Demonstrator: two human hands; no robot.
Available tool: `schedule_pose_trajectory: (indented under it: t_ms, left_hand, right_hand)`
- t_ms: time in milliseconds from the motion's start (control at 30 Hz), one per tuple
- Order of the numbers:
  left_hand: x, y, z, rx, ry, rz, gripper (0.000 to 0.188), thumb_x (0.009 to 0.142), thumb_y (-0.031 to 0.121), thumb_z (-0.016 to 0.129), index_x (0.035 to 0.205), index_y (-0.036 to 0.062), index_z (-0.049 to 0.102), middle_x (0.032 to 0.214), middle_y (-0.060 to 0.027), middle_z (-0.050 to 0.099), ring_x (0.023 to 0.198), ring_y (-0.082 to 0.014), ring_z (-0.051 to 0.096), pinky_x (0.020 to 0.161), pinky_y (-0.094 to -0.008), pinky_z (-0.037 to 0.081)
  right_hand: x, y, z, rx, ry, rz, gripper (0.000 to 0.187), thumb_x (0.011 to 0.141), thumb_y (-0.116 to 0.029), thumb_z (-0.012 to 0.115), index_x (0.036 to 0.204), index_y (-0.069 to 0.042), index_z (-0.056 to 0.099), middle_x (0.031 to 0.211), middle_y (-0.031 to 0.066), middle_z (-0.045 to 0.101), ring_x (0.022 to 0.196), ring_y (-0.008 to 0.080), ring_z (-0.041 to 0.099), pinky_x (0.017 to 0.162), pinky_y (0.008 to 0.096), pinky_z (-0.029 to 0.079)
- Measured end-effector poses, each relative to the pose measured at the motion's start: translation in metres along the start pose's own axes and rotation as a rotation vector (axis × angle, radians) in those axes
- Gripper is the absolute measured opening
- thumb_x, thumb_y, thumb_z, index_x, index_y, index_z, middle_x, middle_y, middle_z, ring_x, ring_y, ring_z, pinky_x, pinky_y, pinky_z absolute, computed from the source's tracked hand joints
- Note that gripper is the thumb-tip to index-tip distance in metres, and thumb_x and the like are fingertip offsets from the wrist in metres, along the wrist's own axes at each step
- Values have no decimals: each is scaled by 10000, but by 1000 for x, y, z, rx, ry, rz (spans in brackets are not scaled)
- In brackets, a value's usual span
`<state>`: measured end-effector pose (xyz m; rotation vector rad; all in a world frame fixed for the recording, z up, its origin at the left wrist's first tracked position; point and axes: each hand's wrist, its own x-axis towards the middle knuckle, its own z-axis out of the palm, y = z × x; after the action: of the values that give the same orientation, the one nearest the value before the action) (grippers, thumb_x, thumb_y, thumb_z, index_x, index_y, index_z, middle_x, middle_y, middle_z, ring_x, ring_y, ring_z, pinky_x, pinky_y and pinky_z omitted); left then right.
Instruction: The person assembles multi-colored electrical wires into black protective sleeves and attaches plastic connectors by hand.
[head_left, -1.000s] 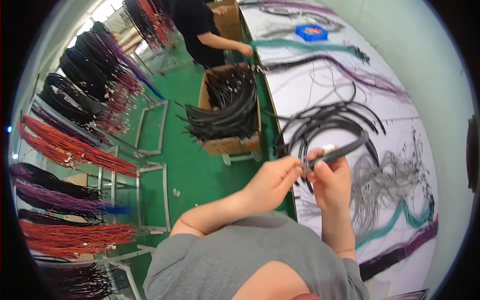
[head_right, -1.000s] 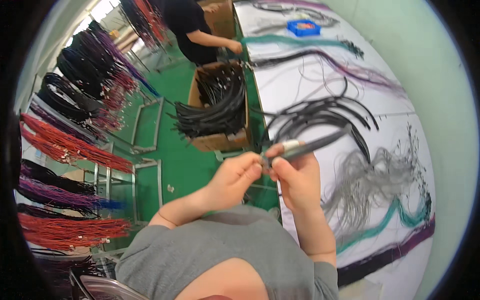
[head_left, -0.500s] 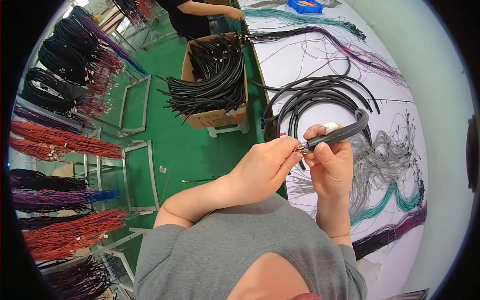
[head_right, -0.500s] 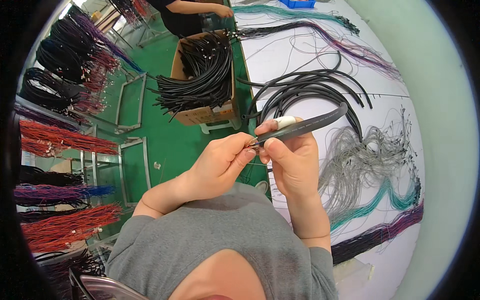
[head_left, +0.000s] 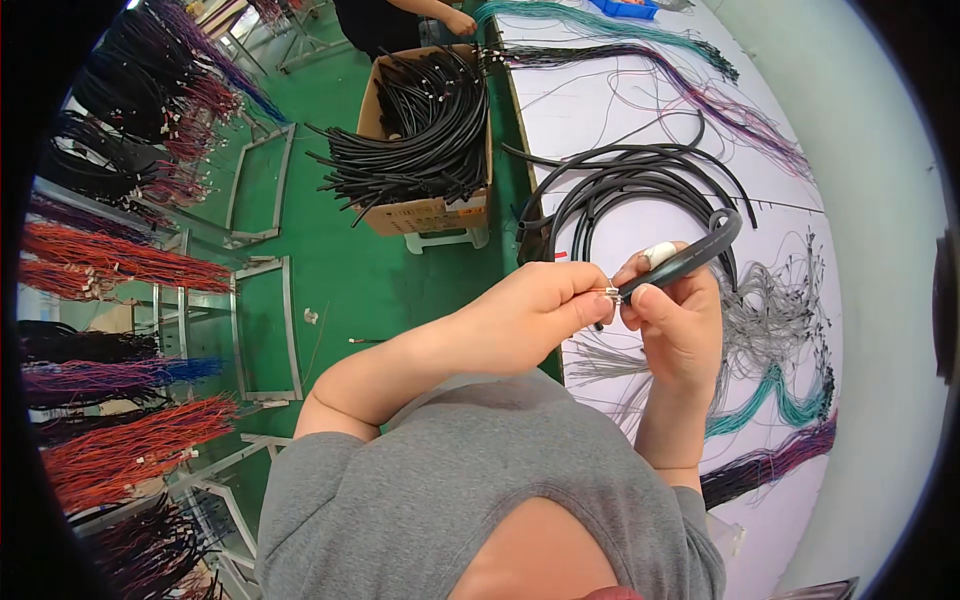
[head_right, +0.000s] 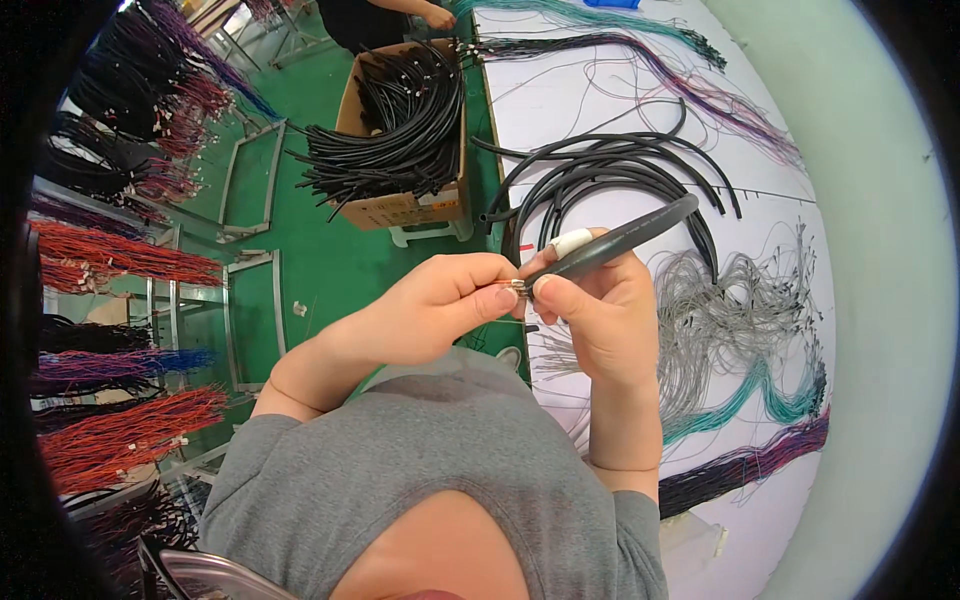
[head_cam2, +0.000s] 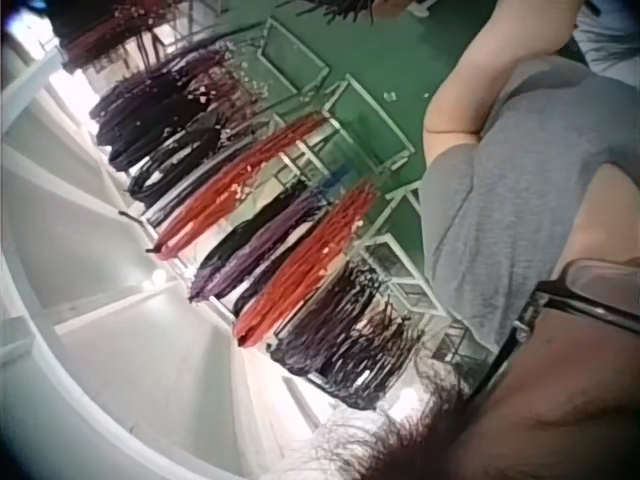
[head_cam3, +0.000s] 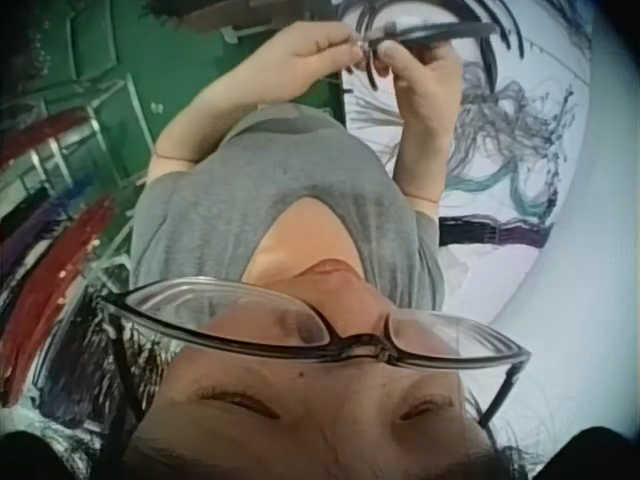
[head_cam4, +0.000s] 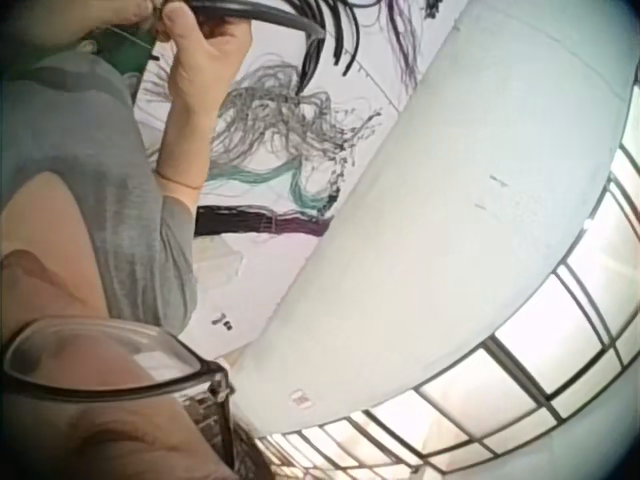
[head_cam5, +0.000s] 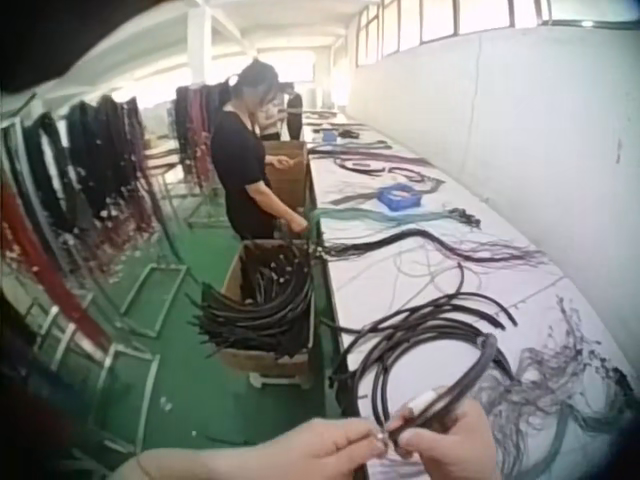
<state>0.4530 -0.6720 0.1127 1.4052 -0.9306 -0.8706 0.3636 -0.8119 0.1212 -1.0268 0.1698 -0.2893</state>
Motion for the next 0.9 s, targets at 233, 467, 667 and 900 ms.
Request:
schedule_pose_trajectory:
  t_ms: [233,467,667,900]
  left_hand:
    - [5,-4,8,-320,112,25,155,837,137,443,793,-2,495,618,-34,464,562,-78,388,509,-254,346]
    - [3,-6,19,406,353,319,139,813,75,429,712,-19,408,590,-167,449,544,-328,459,483,-371,364]
    - [0,-1,13,357,170,162,195,834,135,390,720,-16,438,632,-137,498,535,-284,481,476,-355,371]
    - [13,-2,-7,-629,-65,-344,298,869,263,387,747,35,536,587,28,430,458,-31,295,393,-179,237]
  right_hand:
    - [0,18,4,-5,105,-134,221,688,19,595,876,-4,482,814,120,571,629,128,522,521,216,410]
    - [1,30,11,146,142,-218,230,688,60,578,886,-6,483,848,121,562,709,134,523,582,217,411]
    - [-2,27,6,77,105,-197,238,684,54,587,892,1,484,845,123,561,712,151,533,614,250,437]
    - [4,19,-2,26,17,-161,215,685,52,586,881,14,506,813,124,567,634,160,541,577,262,447]
